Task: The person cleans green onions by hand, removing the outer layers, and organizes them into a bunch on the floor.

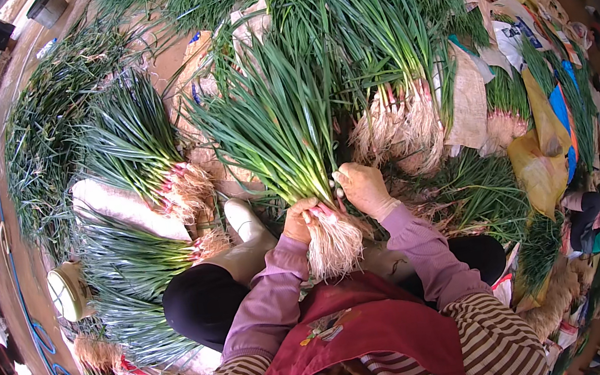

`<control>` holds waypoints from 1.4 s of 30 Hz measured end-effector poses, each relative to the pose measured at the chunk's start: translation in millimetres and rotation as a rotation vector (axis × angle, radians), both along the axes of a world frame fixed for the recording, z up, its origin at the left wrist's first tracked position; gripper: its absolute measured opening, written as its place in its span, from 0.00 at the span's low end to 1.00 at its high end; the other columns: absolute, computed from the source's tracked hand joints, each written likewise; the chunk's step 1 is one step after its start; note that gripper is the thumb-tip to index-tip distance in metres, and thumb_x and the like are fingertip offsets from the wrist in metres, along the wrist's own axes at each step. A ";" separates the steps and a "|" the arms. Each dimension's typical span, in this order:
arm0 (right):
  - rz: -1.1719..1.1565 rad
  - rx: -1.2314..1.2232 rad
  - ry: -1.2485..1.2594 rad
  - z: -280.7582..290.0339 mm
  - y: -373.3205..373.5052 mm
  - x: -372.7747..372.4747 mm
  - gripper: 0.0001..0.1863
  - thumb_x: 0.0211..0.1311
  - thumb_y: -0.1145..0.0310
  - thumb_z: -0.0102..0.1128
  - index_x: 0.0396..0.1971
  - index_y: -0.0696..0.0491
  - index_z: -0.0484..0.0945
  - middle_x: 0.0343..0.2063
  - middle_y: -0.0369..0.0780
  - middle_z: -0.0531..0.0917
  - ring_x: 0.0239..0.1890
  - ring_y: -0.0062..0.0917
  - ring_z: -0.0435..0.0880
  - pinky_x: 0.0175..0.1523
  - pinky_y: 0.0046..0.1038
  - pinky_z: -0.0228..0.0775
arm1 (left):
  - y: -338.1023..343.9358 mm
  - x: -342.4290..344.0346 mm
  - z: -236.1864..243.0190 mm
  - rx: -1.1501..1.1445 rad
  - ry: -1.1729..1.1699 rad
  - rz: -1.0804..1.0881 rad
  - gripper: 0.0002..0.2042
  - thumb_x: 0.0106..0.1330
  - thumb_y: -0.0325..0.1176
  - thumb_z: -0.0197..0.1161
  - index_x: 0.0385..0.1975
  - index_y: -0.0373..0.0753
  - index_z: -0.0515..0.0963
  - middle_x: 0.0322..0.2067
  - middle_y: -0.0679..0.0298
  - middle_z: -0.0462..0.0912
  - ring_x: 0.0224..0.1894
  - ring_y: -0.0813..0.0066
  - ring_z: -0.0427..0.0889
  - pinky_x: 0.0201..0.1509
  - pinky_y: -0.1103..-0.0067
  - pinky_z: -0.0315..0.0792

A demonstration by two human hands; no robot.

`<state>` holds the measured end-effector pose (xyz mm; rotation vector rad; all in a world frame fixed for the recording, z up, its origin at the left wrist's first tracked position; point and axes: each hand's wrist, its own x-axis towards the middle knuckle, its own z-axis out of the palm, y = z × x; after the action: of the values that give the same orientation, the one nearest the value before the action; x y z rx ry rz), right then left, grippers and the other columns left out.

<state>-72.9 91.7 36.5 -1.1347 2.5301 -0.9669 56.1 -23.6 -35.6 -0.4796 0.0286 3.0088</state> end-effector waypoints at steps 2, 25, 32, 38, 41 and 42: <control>-0.099 -0.077 0.064 -15.1 7.7 -2.0 0.12 0.60 0.66 0.55 0.21 0.57 0.69 0.16 0.46 0.72 0.20 0.41 0.73 0.25 0.35 0.63 | 2.9 -9.4 33.2 0.001 0.079 -0.024 0.12 0.53 0.29 0.55 0.26 0.23 0.77 0.26 0.45 0.81 0.33 0.52 0.80 0.41 0.69 0.77; -0.509 0.748 -0.477 -63.5 124.2 -90.1 0.19 0.58 0.59 0.59 0.40 0.59 0.79 0.34 0.48 0.82 0.26 0.32 0.82 0.36 0.29 0.74 | -8.5 6.1 54.3 -0.002 0.247 0.171 0.25 0.49 0.34 0.60 0.48 0.32 0.67 0.33 0.57 0.74 0.36 0.64 0.74 0.45 0.64 0.74; -0.661 0.168 0.375 -8.4 77.4 -178.7 0.18 0.63 0.61 0.51 0.48 0.57 0.74 0.39 0.48 0.81 0.39 0.37 0.82 0.45 0.37 0.71 | -21.1 -6.1 35.7 -0.149 0.130 0.139 0.28 0.46 0.33 0.62 0.49 0.28 0.67 0.38 0.47 0.77 0.36 0.52 0.79 0.49 0.57 0.73; -0.511 0.476 -0.226 28.9 31.0 -153.8 0.15 0.60 0.60 0.54 0.38 0.56 0.77 0.26 0.45 0.80 0.28 0.31 0.80 0.35 0.36 0.72 | -5.1 -8.8 20.8 -0.086 0.059 0.097 0.29 0.49 0.34 0.60 0.53 0.29 0.66 0.45 0.43 0.76 0.38 0.49 0.80 0.45 0.60 0.76; -0.187 0.463 0.031 39.3 32.1 -58.9 0.08 0.59 0.64 0.56 0.34 0.51 0.78 0.23 0.41 0.79 0.25 0.26 0.79 0.30 0.29 0.71 | 5.2 -18.8 39.6 -0.093 0.099 0.086 0.31 0.51 0.36 0.59 0.57 0.31 0.64 0.51 0.44 0.72 0.44 0.52 0.78 0.51 0.59 0.72; -0.078 0.476 -0.020 40.0 30.2 -31.4 0.08 0.58 0.65 0.56 0.34 0.52 0.78 0.25 0.41 0.79 0.27 0.30 0.79 0.32 0.30 0.72 | 3.8 -18.3 34.1 -0.079 0.071 0.058 0.31 0.50 0.35 0.59 0.56 0.32 0.65 0.50 0.44 0.73 0.47 0.50 0.76 0.52 0.58 0.72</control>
<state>-104.3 121.9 76.5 -0.8809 2.6008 -0.3492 37.8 -19.8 -1.5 -0.3861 0.1421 3.0897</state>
